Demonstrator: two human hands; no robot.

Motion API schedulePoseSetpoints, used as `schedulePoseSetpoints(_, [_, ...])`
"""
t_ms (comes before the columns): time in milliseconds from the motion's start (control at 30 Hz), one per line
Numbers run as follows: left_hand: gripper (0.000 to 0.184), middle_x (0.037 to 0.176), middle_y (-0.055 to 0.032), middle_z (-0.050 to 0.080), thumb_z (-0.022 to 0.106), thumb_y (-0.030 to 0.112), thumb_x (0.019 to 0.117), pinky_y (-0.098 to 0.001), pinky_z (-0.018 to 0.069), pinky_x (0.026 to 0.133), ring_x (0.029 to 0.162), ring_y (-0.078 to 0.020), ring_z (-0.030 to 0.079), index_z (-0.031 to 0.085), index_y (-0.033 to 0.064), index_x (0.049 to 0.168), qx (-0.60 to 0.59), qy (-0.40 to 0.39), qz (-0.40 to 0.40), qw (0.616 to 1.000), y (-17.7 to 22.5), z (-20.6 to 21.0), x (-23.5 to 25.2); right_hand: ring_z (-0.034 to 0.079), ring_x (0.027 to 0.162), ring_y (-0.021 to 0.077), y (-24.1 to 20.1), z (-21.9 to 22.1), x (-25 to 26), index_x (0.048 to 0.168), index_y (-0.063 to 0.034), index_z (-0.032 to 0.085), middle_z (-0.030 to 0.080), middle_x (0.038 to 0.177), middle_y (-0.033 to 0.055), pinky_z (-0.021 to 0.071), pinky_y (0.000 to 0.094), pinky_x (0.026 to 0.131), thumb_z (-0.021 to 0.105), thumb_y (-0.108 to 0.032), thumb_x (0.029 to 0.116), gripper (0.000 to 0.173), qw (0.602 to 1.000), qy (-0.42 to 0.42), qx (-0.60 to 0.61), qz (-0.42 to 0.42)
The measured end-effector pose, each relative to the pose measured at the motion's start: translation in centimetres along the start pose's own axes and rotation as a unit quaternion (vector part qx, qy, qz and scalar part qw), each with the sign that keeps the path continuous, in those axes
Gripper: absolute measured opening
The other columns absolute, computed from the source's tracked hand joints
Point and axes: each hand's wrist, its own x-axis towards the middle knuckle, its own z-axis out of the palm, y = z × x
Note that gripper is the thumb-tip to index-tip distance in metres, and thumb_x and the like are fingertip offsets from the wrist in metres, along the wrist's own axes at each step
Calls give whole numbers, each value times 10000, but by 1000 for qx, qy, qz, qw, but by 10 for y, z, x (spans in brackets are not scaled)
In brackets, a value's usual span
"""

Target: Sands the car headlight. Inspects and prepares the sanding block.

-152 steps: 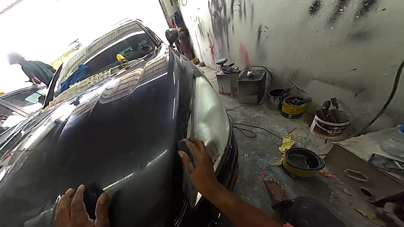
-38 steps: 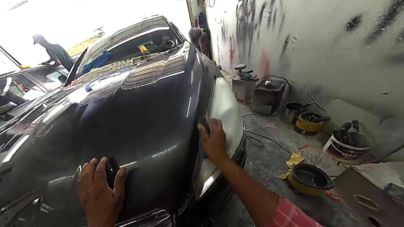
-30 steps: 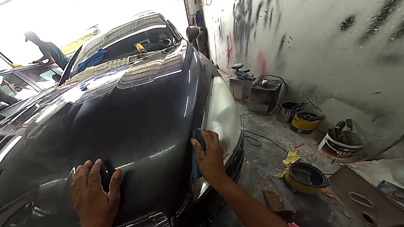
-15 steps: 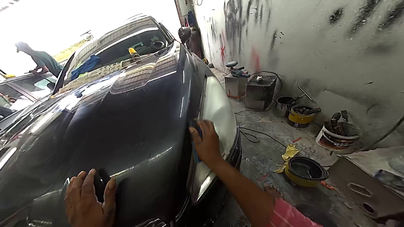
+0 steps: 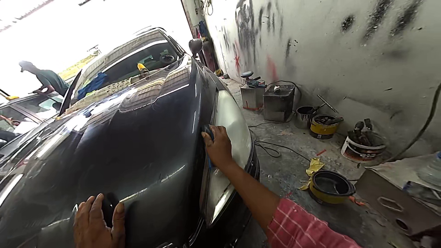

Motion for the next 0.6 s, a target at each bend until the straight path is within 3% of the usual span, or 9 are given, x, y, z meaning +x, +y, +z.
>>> schedulePoseSetpoints(100, [793,1435,-313,529,350,620,1023,-577,282,1203,1414,-488,429,553,-49,1397,10,-4,-2,1000,3,-3,1,606,1177,369,-5,-21,-4,1380,-64,625,585,1314,215,519,548,966,583,-350,1046,441,999,-13,28,27])
schedulePoseSetpoints(200, [850,1453,-313,515,342,668,1004,-595,283,1199,1417,-484,429,535,-49,1420,36,-27,13,999,1,-7,3,612,1164,331,9,-64,-44,1383,-51,609,596,1308,198,524,543,956,563,-353,1049,453,996,-6,85,14])
schedulePoseSetpoints(300, [904,1490,-316,478,379,713,974,-633,290,1184,1432,-504,399,492,-40,1462,30,-58,79,995,24,-11,30,653,1061,217,58,-106,-109,1334,-73,631,633,1233,122,578,433,886,556,-383,1026,443,983,-74,161,53])
schedulePoseSetpoints(400, [893,1512,-285,474,397,690,971,-651,301,1175,1445,-490,387,470,-39,1482,-15,-106,167,980,97,-7,87,681,986,146,109,-138,-169,1300,-17,632,686,1150,89,586,332,863,583,-279,1000,401,918,-162,293,214])
schedulePoseSetpoints(500, [798,1539,-208,478,394,644,1005,-593,269,1219,1481,-400,375,459,31,1511,-4,-188,283,941,180,27,149,709,909,136,163,-159,-210,1311,-33,587,713,1054,63,611,349,819,515,-238,1047,342,824,-201,351,396])
schedulePoseSetpoints(600, [654,1535,-188,488,419,528,1060,-555,271,1226,1477,-374,392,437,87,1542,16,-247,378,892,256,82,202,696,919,140,214,-164,-242,1324,-3,565,699,1059,86,594,363,845,485,-211,1062,344,802,-188,335,457])
